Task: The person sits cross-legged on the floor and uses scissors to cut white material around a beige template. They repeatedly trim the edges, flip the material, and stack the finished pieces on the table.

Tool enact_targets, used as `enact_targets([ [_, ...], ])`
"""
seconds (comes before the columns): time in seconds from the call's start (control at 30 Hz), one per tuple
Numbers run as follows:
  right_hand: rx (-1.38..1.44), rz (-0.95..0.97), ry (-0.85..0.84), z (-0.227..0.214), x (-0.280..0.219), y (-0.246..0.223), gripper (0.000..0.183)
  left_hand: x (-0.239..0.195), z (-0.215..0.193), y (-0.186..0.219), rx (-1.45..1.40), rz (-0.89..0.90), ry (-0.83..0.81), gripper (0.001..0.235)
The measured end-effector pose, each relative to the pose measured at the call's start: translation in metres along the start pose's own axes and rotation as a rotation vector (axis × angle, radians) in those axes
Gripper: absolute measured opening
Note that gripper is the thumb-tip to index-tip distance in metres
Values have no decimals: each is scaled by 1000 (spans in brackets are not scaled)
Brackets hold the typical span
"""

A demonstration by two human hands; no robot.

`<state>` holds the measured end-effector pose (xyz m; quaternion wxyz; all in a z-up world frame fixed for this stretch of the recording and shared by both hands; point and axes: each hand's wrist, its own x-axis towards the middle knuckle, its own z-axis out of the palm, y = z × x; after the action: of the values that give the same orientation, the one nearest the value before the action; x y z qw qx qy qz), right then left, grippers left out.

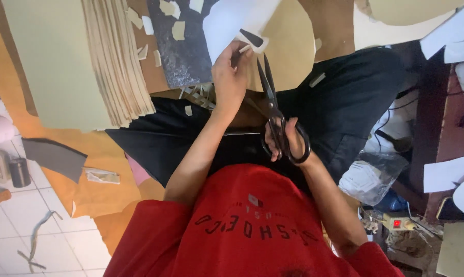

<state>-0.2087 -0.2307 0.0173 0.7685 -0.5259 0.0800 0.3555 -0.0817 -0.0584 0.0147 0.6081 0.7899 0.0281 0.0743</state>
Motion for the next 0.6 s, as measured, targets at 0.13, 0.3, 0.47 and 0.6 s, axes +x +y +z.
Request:
enact_targets([
  [0.13,37,9,-58,8,6,-16,92,-5,-1,-6,-63,-70,9,16],
  [0.3,-63,-9,-28,13,9,-33,86,-4,1,-10,-62,-20,18,7],
  [0.47,-187,10,39,15,6,-34,84,-5,-1,-20,13,-4,3,11],
  [0.6,-320,-74,217,-1,1,-23,73,-7,-4,-4,164,177,-104,31],
])
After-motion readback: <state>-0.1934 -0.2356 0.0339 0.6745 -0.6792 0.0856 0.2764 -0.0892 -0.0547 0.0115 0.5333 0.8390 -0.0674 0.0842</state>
